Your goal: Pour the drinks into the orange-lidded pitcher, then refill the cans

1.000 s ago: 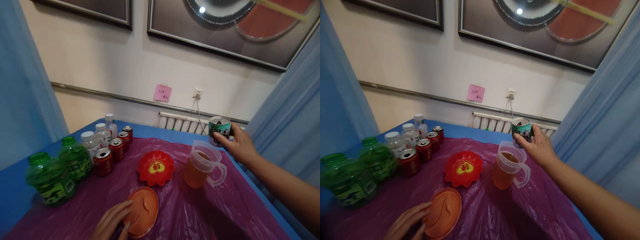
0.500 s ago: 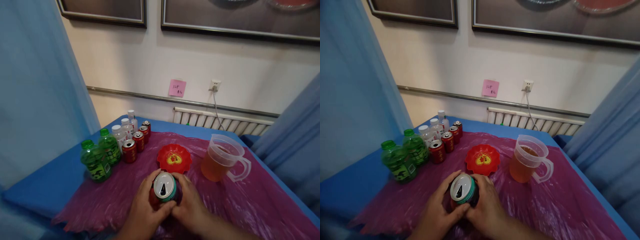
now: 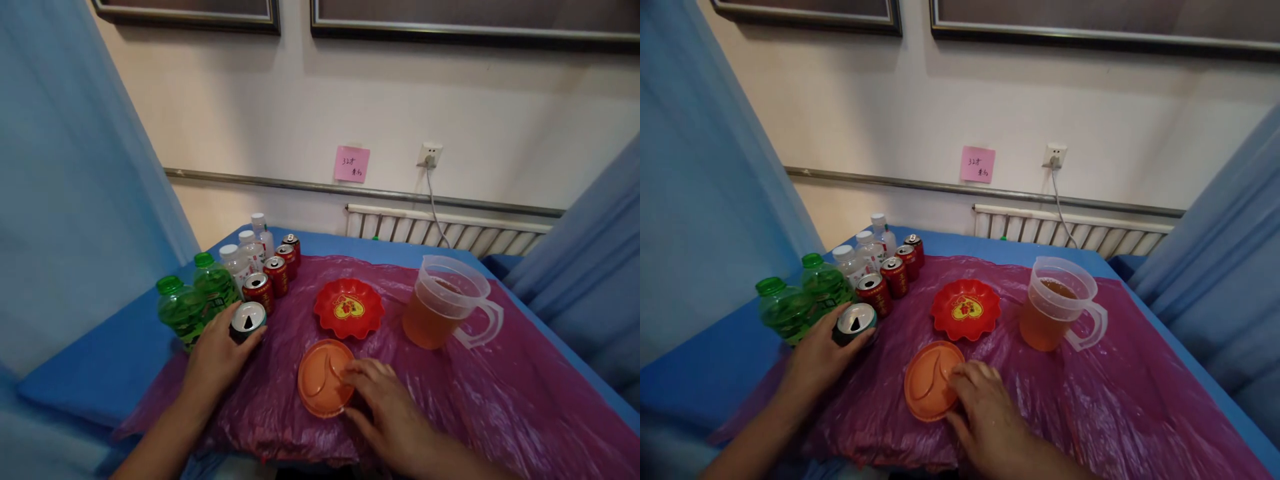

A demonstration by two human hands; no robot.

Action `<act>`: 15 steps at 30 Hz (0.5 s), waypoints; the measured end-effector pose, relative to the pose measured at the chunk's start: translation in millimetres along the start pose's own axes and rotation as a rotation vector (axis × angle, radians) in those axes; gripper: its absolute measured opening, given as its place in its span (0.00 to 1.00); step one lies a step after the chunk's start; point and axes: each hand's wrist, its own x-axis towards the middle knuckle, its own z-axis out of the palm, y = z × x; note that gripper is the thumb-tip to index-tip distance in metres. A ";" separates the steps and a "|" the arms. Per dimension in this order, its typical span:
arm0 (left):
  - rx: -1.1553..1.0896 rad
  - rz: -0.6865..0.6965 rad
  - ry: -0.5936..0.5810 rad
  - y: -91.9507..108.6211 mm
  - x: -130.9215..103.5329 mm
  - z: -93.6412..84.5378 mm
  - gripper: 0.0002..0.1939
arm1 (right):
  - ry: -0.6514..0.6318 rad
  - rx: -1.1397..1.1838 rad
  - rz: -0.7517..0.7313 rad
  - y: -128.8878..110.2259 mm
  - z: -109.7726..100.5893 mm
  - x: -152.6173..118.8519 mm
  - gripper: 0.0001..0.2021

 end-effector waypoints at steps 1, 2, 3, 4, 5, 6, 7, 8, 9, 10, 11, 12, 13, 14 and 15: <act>0.016 -0.008 -0.006 -2.2 0.9 2.1 0.35 | -0.029 -0.037 -0.006 -0.9 -0.9 -0.7 0.20; 0.025 -0.015 -0.010 -3.2 1.1 4.0 0.35 | -0.052 -0.073 -0.007 -1.4 -2.0 0.0 0.21; 0.029 -0.021 -0.011 -3.4 0.8 5.6 0.35 | -0.072 -0.108 -0.009 -1.2 -3.3 1.6 0.21; 0.032 -0.026 -0.006 -3.2 0.2 6.8 0.34 | -0.093 -0.140 -0.016 -0.2 -4.7 4.0 0.21; 0.034 -0.026 0.001 -3.0 -0.4 7.8 0.34 | -0.117 -0.167 -0.026 1.4 -5.9 6.7 0.20; 0.036 -0.023 0.013 -2.8 -1.1 8.7 0.35 | -0.144 -0.189 -0.036 3.6 -6.9 9.5 0.18; 0.040 -0.016 0.025 -2.9 -1.8 9.6 0.35 | -0.172 -0.206 -0.045 5.9 -7.7 12.3 0.16; 0.044 -0.005 0.034 -3.3 -2.6 10.4 0.36 | -0.198 -0.216 -0.050 8.3 -8.1 14.7 0.13; 0.048 0.011 0.039 -3.7 -3.3 11.2 0.37 | -0.218 -0.218 -0.051 10.4 -8.3 16.8 0.11; 0.053 0.029 0.041 -4.2 -4.1 11.9 0.37 | -0.229 -0.211 -0.051 12.3 -8.3 18.5 0.09; 0.060 0.048 0.044 -4.5 -5.0 12.5 0.38 | -0.235 -0.196 -0.052 13.9 -8.3 19.7 0.08; 0.069 0.067 0.053 -4.5 -5.9 12.8 0.37 | -0.234 -0.176 -0.054 15.3 -8.2 20.6 0.07; 0.079 0.087 0.067 -4.0 -7.0 12.9 0.37 | -0.222 -0.149 -0.054 16.6 -8.3 21.0 0.06; 0.087 0.104 0.089 -2.9 -8.5 12.7 0.36 | -0.208 -0.119 -0.056 17.8 -8.6 21.2 0.05; 0.093 0.121 0.116 -1.1 -10.7 12.3 0.36 | -0.193 -0.087 -0.061 19.0 -9.2 21.1 0.04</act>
